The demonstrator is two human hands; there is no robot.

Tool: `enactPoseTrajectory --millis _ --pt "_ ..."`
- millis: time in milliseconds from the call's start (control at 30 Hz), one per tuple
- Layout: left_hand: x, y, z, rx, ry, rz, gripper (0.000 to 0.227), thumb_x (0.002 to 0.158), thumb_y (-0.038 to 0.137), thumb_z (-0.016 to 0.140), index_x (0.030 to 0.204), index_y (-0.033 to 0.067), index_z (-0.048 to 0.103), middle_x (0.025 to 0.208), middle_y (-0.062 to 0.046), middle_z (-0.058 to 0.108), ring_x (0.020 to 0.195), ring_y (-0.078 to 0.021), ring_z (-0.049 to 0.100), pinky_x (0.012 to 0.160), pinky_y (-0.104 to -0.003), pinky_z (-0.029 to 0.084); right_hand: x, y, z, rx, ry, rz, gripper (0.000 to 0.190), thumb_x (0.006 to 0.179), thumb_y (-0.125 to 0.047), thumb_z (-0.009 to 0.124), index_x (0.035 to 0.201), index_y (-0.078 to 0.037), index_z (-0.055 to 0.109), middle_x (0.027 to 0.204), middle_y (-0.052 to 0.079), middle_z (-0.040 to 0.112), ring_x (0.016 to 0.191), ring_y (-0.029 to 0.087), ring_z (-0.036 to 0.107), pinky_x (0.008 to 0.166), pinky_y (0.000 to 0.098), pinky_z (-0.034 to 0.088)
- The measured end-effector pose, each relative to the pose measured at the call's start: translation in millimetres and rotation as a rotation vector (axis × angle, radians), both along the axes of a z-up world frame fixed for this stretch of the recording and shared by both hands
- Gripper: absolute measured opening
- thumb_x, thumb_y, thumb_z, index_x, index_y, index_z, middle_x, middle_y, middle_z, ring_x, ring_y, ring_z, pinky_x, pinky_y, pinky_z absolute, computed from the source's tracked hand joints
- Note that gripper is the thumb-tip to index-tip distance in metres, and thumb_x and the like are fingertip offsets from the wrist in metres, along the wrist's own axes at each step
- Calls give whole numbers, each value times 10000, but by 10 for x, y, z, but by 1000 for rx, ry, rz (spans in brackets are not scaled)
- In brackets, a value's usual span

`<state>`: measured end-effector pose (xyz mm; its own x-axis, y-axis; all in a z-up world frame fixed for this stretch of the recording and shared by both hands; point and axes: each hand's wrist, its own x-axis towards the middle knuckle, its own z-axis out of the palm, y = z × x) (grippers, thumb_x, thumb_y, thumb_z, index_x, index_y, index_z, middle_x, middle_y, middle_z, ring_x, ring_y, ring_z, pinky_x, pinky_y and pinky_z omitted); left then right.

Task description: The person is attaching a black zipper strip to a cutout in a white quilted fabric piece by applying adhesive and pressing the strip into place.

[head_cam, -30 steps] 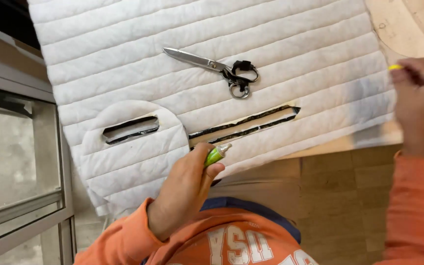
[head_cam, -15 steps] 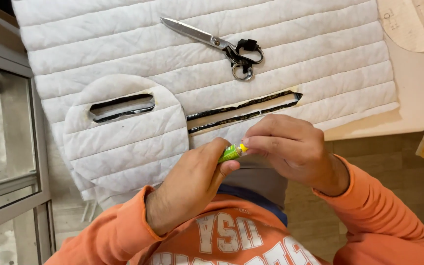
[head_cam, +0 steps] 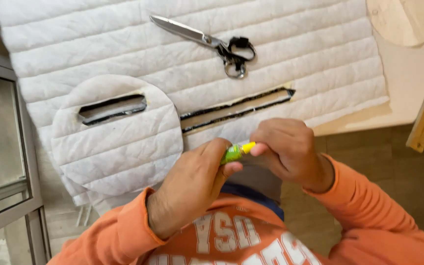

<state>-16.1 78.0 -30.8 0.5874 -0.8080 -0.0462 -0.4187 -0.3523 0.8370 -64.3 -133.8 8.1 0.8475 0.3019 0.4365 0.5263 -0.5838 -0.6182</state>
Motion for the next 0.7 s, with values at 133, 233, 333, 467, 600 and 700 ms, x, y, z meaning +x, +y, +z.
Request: enactPoseTrajectory --millis 133,233,333,467,600,700 --pt "-90 17 -18 31 4 -21 297 1030 382 553 1042 87 514 849 -154 664 779 -419 634 633 -521 434 -150 37 -91 -46 -42 -28 226 1047 -159 521 1017 41 623 900 166 658 713 310 637 643 400 519" --pt "-69 -47 -38 -7 -49 -6 252 1019 314 607 1056 82 518 886 -133 652 802 -392 642 626 -517 433 -136 -33 -155 18 37 -49 366 1019 -328 531 998 29 608 888 140 654 750 305 651 708 390 536" --pt "-141 -66 -75 37 -194 -23 292 1018 373 604 1057 96 519 895 -92 630 749 -353 630 587 -505 443 -213 30 -114 -19 -47 -93 304 1056 -235 483 946 21 606 828 141 642 661 296 602 610 390 479" --pt "-128 -155 -55 -2 -302 -19 256 1008 326 654 1024 103 530 876 -74 596 746 -324 606 588 -470 448 -325 -38 -221 43 -12 -147 399 1064 -339 447 909 5 578 806 120 612 664 278 587 629 376 481" --pt "-121 -220 -43 44 -294 -46 320 1019 414 617 968 115 517 856 -75 603 715 -330 621 567 -484 458 -347 -93 -167 -24 -46 -173 286 1048 -223 492 952 10 627 827 126 625 679 274 596 622 361 479" --pt "-181 -228 -29 31 -229 -71 329 1033 422 575 967 107 506 872 -89 601 717 -357 614 563 -505 456 -503 -98 -183 -23 0 -175 298 1033 -258 511 981 11 627 865 133 633 724 275 614 666 357 501"
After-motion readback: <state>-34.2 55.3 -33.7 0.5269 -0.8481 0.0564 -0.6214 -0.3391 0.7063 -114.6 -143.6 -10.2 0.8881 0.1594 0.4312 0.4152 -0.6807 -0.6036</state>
